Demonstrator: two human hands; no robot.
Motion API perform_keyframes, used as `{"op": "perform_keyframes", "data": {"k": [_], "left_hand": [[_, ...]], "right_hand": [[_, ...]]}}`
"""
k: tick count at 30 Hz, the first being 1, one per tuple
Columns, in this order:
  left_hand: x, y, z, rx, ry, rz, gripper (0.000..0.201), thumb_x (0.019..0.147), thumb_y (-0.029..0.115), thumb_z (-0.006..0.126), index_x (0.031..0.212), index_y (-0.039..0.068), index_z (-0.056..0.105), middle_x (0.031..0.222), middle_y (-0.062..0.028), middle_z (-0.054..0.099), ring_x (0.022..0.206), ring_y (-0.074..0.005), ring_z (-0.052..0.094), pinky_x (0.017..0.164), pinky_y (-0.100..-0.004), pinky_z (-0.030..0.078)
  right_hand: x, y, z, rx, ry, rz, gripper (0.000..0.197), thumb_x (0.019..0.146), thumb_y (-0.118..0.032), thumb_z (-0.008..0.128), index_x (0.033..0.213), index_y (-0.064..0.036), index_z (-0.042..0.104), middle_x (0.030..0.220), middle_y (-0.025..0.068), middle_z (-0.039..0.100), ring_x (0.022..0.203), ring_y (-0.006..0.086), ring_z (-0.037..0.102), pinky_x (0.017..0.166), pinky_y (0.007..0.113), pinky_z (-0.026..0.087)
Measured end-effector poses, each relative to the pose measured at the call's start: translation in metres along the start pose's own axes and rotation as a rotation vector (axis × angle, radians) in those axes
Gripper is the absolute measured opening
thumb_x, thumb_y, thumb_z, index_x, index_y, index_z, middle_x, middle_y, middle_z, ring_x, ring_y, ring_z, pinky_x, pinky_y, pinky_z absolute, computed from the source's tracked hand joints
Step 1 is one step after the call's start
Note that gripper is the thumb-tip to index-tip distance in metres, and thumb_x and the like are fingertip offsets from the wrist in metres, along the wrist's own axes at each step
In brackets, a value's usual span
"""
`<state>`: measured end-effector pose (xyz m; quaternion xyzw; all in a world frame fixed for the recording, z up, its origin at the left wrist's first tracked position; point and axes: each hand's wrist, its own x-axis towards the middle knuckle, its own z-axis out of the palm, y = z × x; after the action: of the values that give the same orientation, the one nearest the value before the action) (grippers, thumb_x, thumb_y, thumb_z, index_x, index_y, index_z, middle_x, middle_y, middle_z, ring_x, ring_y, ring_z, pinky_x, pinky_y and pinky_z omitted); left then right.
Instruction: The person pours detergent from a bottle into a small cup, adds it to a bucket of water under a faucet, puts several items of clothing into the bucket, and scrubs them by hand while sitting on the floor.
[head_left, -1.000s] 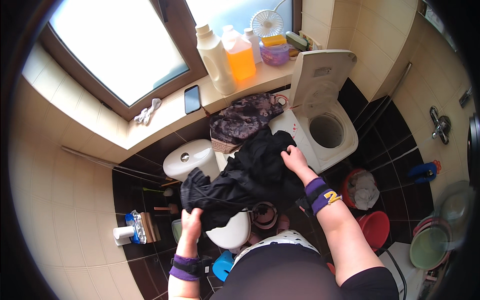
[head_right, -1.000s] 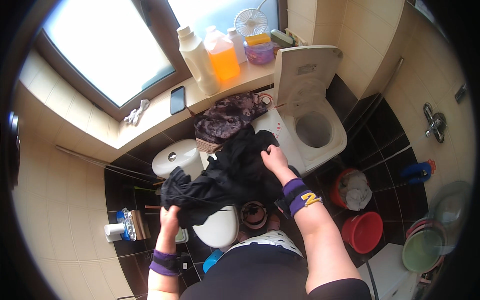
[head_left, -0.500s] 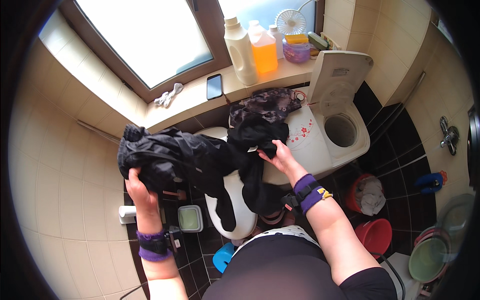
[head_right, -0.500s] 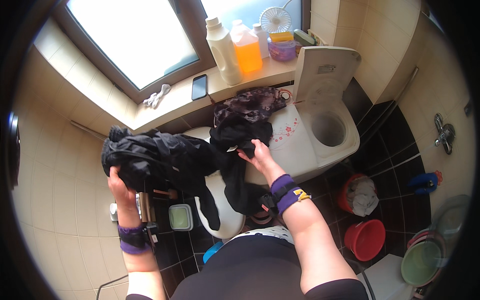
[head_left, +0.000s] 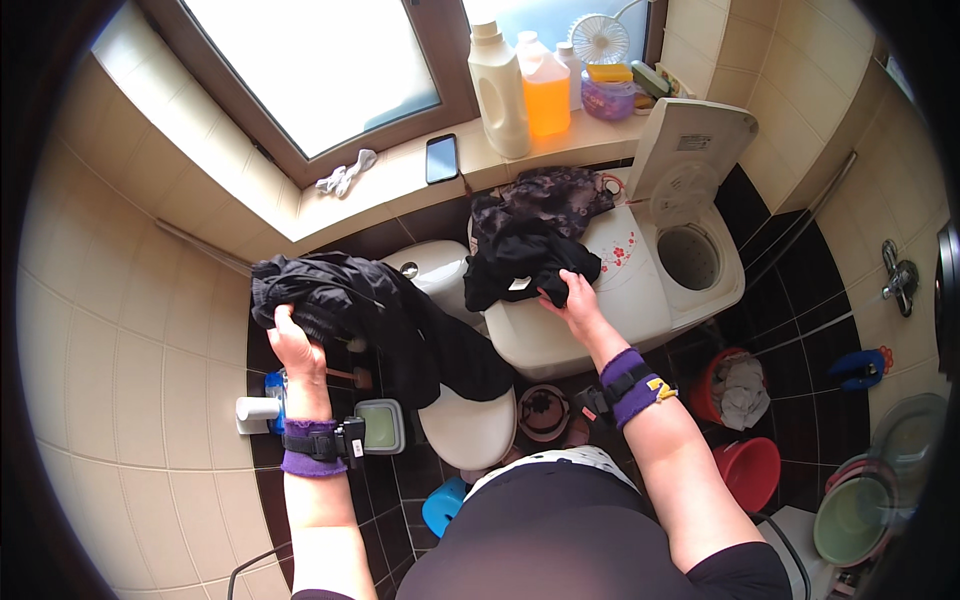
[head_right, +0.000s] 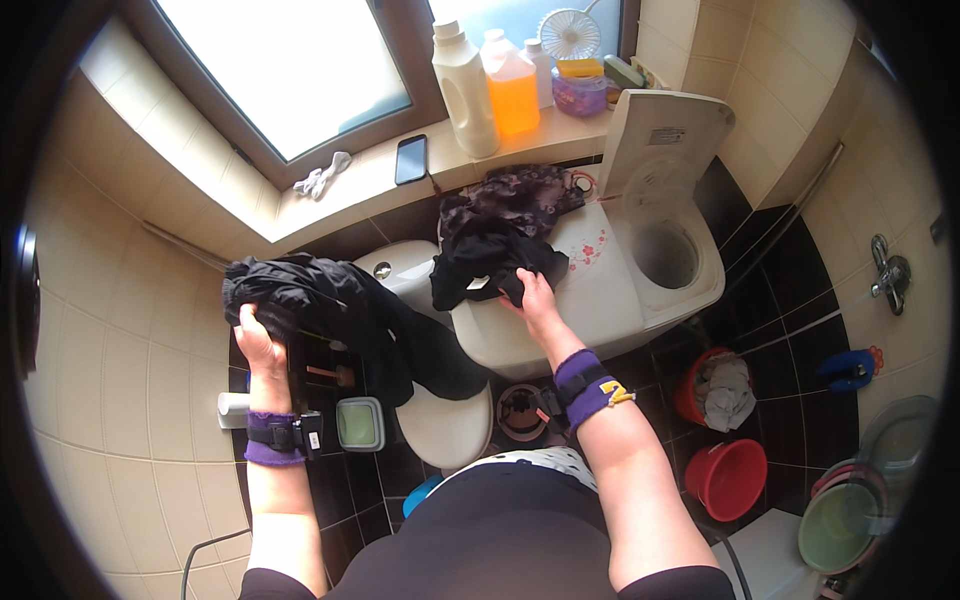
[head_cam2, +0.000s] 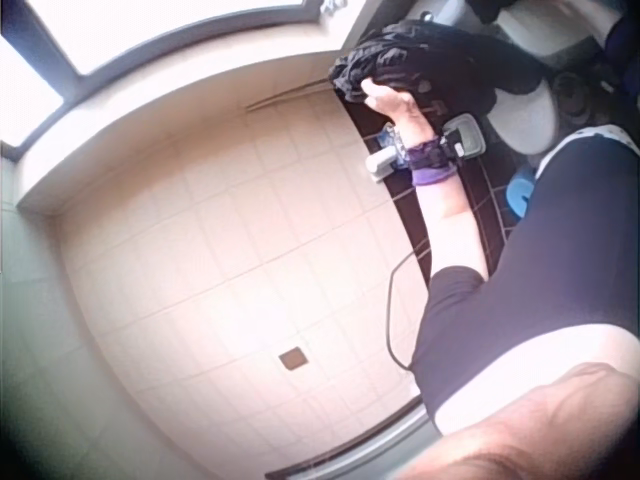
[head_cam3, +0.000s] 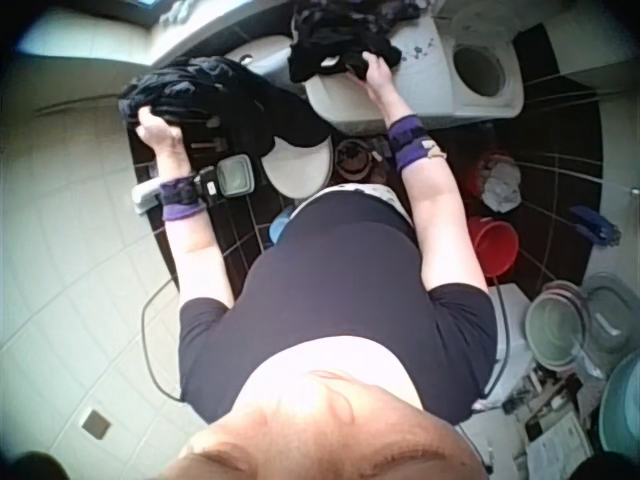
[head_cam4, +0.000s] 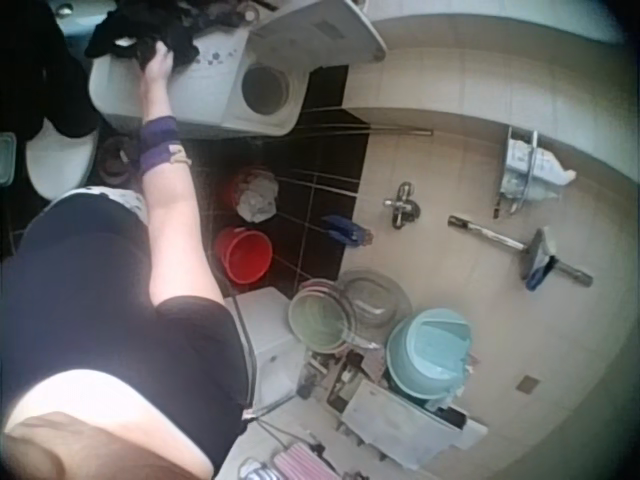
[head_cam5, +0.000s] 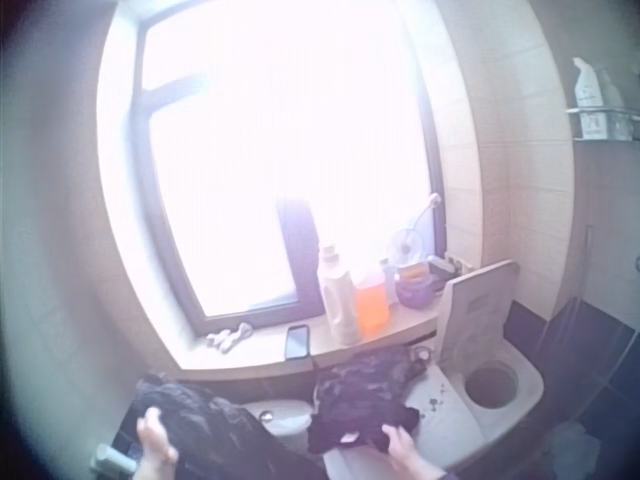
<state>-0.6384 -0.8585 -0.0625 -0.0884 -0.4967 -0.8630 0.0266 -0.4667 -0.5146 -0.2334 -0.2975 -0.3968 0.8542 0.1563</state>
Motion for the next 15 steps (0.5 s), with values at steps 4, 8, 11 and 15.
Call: {"op": "perform_keyframes", "data": {"k": [4,8,11,15], "left_hand": [[0.023,0.002,0.002,-0.057,0.067,0.044,0.035,0.087,0.011,0.038,0.109,-0.011,0.053,0.106,-0.0194,0.060,0.097,-0.0324,0.061,0.087,-0.0439,0.052],[0.013,0.003,0.035,-0.260,0.100,-0.013,0.036,0.085,0.012,0.039,0.112,-0.008,0.052,0.111,-0.0189,0.059,0.102,-0.0327,0.059,0.093,-0.0450,0.048],[0.005,-0.001,0.056,-0.422,0.001,-0.083,0.031,0.084,0.011,0.042,0.107,-0.005,0.055,0.105,-0.0162,0.062,0.096,-0.0306,0.062,0.089,-0.0421,0.050],[0.017,-0.014,0.075,-0.480,0.025,-0.103,0.028,0.087,0.011,0.044,0.105,-0.006,0.056,0.102,-0.0161,0.063,0.094,-0.0297,0.062,0.087,-0.0414,0.051]], "right_hand": [[0.003,0.013,-0.005,-0.030,0.027,-0.021,0.024,0.091,-0.029,0.050,0.104,-0.0090,0.047,0.102,0.0066,0.055,0.093,0.0217,0.059,0.082,0.041,0.051],[0.002,0.023,-0.003,-0.021,0.046,-0.010,0.025,0.090,-0.030,0.051,0.104,-0.0088,0.047,0.100,0.0056,0.054,0.089,0.0181,0.056,0.079,0.039,0.052],[0.003,0.028,0.001,-0.017,0.048,0.000,0.024,0.090,-0.029,0.051,0.102,-0.0089,0.047,0.098,0.0054,0.055,0.088,0.0191,0.057,0.078,0.040,0.052],[0.001,0.031,0.002,-0.041,0.057,0.004,0.022,0.090,-0.028,0.051,0.101,-0.0089,0.048,0.097,0.0055,0.055,0.088,0.0203,0.057,0.079,0.040,0.052]]}}
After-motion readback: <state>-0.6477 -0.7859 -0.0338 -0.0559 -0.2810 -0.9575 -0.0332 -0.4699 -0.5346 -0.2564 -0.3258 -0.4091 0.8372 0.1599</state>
